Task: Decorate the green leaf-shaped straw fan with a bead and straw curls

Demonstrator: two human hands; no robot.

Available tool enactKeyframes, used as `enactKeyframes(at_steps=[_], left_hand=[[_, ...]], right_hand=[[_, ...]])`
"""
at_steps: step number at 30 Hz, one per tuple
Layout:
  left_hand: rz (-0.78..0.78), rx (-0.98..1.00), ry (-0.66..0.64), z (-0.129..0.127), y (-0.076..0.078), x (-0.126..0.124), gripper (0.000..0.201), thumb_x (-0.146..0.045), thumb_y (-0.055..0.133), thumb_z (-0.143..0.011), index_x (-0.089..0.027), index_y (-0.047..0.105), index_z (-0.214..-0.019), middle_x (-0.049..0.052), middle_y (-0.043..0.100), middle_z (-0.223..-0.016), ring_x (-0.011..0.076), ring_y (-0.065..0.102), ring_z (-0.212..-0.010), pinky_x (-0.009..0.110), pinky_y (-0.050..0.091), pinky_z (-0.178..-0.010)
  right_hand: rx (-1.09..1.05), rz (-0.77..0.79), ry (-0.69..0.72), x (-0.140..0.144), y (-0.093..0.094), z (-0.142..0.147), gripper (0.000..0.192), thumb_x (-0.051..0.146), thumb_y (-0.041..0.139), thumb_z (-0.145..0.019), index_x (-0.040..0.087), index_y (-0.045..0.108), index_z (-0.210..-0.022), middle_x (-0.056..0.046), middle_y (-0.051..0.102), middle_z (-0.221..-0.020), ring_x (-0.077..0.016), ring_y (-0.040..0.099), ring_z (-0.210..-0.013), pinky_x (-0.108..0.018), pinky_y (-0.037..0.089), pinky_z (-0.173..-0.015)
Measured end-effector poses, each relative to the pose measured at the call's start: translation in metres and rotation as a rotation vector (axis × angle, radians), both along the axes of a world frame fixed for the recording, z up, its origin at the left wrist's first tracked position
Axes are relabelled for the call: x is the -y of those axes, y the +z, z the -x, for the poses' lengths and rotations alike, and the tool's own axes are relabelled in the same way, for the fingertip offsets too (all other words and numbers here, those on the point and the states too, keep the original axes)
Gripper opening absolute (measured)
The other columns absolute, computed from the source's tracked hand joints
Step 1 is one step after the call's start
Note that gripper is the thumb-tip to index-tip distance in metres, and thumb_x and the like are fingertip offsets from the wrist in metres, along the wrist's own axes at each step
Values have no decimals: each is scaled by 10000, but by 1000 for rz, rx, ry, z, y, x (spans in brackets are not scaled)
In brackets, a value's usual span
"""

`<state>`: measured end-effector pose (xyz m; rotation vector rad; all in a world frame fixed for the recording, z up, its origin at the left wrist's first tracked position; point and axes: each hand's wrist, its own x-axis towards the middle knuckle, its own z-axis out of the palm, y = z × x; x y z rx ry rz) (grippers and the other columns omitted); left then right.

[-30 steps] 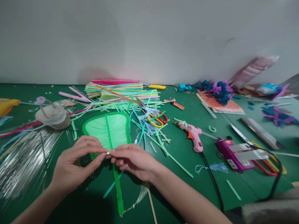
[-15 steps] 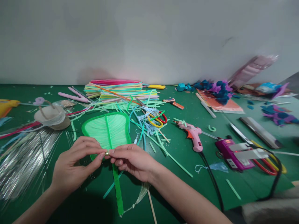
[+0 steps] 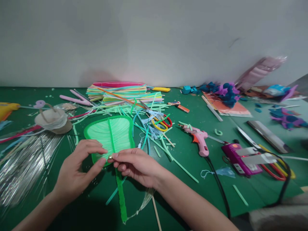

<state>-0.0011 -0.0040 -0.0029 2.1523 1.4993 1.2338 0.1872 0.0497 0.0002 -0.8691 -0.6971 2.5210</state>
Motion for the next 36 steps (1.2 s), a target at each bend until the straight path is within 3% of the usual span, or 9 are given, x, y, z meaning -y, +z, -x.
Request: enactKeyframes(at_steps=[4, 12, 14, 19, 21, 27, 33, 36], left_hand=[[-32, -19, -51, -1, -1, -1, 132, -132, 643, -834, -228, 640, -925, 14, 652, -848, 186, 567, -930, 321, 459, -838], [-69, -28, -34, -4, -2, -5, 101, -101, 643, -834, -196, 637, -868, 11, 648, -805, 164, 570, -876, 292, 460, -811], [-63, -26, 5, -4, -2, -6, 80, -106, 631, -842, -186, 624, -838, 13, 641, -793, 163, 571, -861, 294, 458, -807], [-36, -16, 133, 5, -4, -9, 39, -146, 615, -861, -176, 629, -840, 25, 638, -829, 168, 581, -866, 308, 458, -808], [-30, -9, 169, 8, -5, -10, 27, -164, 622, -862, -178, 642, -852, 27, 645, -844, 168, 586, -869, 307, 461, -806], [-56, -16, 162, 8, -3, -9, 25, -166, 636, -855, -180, 657, -856, 25, 663, -835, 170, 592, -881, 312, 464, -821], [-63, -40, 154, 9, -4, -8, 47, -156, 635, -858, -177, 672, -879, 27, 673, -835, 171, 592, -880, 314, 463, -824], [-43, -46, 123, 9, -5, -9, 59, -165, 638, -860, -179, 683, -895, 30, 673, -846, 173, 587, -894, 309, 461, -821]], right_hand=[[2, -10, -21, 0, -1, 0, 239, 246, 835, -686, 69, 676, -706, 10, 568, -640, -11, 422, -508, -136, 254, -430], [49, -85, 6, -1, -3, 0, 263, 295, 839, -679, 89, 677, -701, 22, 550, -634, -13, 388, -506, -162, 214, -437], [125, -207, -22, -3, -4, 0, 272, 335, 828, -687, 103, 688, -701, 28, 555, -623, -21, 397, -502, -173, 244, -452], [413, -721, -109, -10, -8, -1, 277, 395, 784, -724, 135, 748, -811, -13, 663, -705, -100, 539, -628, -241, 418, -623], [452, -799, -92, -11, -10, 0, 266, 394, 761, -744, 139, 755, -817, -32, 691, -753, -119, 563, -663, -259, 435, -656], [461, -731, 13, -11, -17, 0, 284, 410, 737, -769, 135, 751, -841, 21, 584, -605, -74, 418, -512, -231, 331, -515], [505, -883, 11, -11, -21, -1, 295, 405, 769, -740, 133, 765, -853, 54, 453, -562, -70, 345, -521, -236, 249, -497], [457, -765, 4, -10, -17, -1, 315, 423, 788, -717, 136, 758, -841, 61, 458, -540, -58, 328, -493, -229, 229, -475]])
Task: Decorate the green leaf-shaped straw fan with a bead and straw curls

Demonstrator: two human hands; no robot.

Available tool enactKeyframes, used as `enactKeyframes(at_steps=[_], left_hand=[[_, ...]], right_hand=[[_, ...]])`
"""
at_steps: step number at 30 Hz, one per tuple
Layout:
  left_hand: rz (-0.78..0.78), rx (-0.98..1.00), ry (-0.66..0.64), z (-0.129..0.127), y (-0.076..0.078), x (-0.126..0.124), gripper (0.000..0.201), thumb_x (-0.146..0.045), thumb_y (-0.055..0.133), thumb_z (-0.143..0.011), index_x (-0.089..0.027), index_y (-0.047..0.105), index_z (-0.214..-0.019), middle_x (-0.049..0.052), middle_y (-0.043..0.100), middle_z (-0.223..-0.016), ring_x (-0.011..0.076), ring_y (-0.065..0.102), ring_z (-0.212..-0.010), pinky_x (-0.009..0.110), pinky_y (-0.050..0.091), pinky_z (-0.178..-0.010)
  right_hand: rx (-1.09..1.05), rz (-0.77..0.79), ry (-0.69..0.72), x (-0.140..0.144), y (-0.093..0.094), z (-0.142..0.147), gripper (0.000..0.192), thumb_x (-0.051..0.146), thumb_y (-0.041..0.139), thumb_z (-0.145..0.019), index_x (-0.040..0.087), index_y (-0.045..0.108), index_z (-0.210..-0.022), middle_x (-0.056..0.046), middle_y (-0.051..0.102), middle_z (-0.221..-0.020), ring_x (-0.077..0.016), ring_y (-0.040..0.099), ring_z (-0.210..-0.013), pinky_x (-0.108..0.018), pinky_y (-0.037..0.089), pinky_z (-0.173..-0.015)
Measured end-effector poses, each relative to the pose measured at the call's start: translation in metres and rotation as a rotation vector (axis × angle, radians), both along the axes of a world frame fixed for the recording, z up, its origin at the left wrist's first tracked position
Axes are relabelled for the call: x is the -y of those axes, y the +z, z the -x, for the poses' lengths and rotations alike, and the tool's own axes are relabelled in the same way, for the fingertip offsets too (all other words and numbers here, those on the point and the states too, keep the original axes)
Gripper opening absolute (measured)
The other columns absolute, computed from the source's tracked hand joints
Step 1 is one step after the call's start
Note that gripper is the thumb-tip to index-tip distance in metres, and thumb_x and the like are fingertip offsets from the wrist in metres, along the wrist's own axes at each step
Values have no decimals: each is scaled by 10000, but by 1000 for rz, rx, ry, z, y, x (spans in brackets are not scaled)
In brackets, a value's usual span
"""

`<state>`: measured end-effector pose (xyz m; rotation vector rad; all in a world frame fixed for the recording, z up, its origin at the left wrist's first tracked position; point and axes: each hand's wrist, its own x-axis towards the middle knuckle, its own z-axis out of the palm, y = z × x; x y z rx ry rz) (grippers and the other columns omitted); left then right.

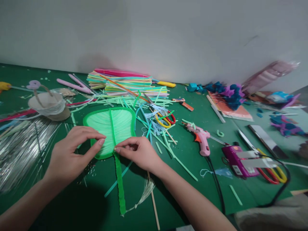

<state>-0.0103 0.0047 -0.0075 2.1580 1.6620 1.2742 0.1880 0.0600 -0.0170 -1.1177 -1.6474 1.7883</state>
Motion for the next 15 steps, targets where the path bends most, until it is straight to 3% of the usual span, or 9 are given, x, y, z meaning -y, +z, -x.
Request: enactKeyframes(at_steps=[6, 10, 15], left_hand=[[68, -24, -174, -3, 2, 2, 161, -232, 675, -846, -190, 683, -1000, 54, 653, -937, 194, 563, -975, 318, 469, -861], [70, -46, -210, -5, 2, 4, 238, -258, 714, -809, -195, 664, -1032, 59, 644, -973, 209, 556, -1003, 328, 472, -873], [33, -49, -237, -4, 2, 2, 180, -202, 691, -829, -208, 683, -1009, 48, 657, -921, 201, 564, -980, 328, 477, -869]], right_hand=[[-151, 252, -20, 5, 6, 0, 318, 436, 809, -697, 150, 734, -817, 78, 471, -480, -37, 305, -413, -211, 182, -405], [-218, 278, -14, 6, 5, -1, 279, 411, 798, -727, 154, 733, -813, 77, 486, -488, -28, 312, -411, -201, 192, -404], [-231, 305, -17, 7, 7, -2, 248, 366, 819, -710, 160, 734, -819, 78, 503, -497, -22, 317, -405, -191, 184, -390]])
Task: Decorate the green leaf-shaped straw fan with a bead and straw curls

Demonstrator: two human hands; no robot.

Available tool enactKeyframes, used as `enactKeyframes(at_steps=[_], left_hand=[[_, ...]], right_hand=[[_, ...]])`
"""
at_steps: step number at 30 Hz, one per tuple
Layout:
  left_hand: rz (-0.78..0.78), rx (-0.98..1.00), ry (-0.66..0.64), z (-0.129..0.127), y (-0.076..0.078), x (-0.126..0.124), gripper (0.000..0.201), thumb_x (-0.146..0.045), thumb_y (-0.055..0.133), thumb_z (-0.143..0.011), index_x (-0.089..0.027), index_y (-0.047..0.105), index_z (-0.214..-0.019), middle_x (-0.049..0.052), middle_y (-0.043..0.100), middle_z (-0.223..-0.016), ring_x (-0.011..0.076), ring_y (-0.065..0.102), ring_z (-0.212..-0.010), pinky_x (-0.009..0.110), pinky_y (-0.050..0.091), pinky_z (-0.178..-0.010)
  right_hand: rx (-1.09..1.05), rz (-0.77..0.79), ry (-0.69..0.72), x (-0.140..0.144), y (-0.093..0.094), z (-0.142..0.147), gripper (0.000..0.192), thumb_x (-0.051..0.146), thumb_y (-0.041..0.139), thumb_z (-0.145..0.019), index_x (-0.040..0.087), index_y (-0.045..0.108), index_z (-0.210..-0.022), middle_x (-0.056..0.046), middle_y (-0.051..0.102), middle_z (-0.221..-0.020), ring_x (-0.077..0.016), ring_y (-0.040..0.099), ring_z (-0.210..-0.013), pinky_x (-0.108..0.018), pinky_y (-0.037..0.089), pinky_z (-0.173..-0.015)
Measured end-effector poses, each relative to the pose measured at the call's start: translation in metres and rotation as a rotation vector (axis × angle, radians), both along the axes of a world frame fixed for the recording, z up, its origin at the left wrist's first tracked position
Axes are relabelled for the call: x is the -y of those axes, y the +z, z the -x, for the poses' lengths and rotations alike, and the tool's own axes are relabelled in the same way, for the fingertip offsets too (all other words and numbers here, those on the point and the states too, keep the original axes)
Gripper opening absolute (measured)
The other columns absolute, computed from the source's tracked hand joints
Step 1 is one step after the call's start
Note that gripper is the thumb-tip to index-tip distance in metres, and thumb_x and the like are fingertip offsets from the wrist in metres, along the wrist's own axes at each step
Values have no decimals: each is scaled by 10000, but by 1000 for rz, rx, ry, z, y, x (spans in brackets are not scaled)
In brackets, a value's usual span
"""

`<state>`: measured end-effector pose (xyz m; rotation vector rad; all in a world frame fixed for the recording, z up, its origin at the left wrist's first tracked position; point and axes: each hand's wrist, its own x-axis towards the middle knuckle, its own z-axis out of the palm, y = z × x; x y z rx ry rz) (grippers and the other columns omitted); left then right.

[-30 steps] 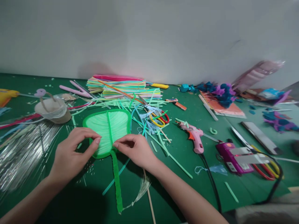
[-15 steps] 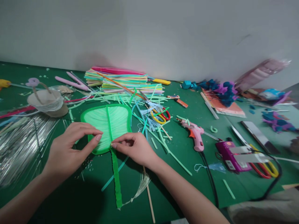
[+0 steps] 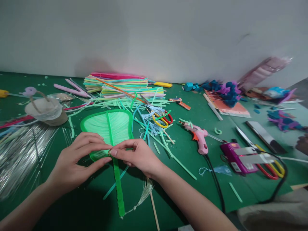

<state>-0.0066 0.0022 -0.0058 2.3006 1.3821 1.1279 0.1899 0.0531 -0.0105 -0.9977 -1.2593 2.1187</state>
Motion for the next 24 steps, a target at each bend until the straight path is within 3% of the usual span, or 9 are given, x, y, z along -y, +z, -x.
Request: enactKeyframes(at_steps=[24], left_hand=[[7, 17, -39, 0, 0, 0, 204, -152, 715, -812, -229, 682, -998, 36, 662, -880, 198, 555, -983, 335, 489, -859]], right_hand=[[-18, 32, 15, 2, 4, -1, 239, 336, 846, -673, 162, 720, -779, 87, 499, -493, -24, 322, -411, -184, 194, -377]])
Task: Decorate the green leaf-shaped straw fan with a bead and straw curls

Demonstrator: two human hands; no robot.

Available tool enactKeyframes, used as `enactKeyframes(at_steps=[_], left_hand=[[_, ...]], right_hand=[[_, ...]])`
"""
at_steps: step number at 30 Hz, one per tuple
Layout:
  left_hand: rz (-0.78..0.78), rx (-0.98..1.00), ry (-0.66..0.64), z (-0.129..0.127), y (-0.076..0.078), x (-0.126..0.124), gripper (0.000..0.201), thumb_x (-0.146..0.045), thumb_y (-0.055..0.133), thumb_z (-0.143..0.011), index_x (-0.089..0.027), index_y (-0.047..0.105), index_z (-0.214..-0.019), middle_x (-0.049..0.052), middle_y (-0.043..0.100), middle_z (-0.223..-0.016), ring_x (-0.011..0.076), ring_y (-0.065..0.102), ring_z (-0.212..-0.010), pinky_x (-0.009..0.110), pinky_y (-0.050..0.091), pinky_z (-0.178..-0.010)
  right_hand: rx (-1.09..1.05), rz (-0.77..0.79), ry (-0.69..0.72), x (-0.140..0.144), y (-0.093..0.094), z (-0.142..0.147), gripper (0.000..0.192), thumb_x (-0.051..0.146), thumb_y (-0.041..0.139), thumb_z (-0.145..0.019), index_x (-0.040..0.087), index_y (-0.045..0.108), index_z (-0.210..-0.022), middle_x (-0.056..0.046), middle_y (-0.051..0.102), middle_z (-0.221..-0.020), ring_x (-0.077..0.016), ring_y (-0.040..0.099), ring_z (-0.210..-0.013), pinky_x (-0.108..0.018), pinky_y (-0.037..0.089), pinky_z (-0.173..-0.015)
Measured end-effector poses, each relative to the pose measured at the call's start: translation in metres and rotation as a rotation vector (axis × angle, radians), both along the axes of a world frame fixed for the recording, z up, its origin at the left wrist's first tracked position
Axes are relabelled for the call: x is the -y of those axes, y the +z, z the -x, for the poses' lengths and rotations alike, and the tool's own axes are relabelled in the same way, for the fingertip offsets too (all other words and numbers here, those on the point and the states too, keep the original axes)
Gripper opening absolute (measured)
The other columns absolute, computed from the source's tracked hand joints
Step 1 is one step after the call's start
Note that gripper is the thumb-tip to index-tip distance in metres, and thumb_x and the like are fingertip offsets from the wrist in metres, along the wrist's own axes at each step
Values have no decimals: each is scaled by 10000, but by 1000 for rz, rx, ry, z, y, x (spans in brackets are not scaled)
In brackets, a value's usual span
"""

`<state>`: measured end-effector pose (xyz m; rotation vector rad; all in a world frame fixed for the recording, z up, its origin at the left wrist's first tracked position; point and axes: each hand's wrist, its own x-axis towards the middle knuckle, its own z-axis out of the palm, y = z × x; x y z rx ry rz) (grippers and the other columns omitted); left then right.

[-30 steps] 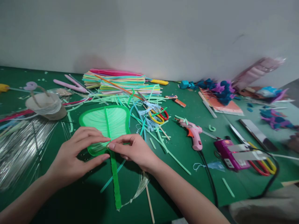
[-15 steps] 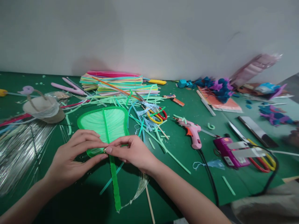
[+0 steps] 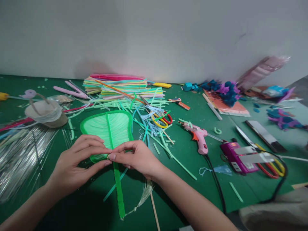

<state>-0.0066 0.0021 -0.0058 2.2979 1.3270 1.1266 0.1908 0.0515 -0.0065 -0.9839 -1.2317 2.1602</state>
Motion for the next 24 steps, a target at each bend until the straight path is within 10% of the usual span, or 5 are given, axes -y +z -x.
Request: enactKeyframes(at_steps=[24], left_hand=[[7, 0, 1, 0, 0, 0, 185, -171, 713, -816, -244, 685, -984, 26, 670, -870, 198, 557, -992, 324, 494, -853]], right_hand=[[48, -19, 23, 0, 1, 0, 276, 378, 855, -643, 162, 715, -743, 90, 473, -488, -33, 296, -424, -203, 193, -389]])
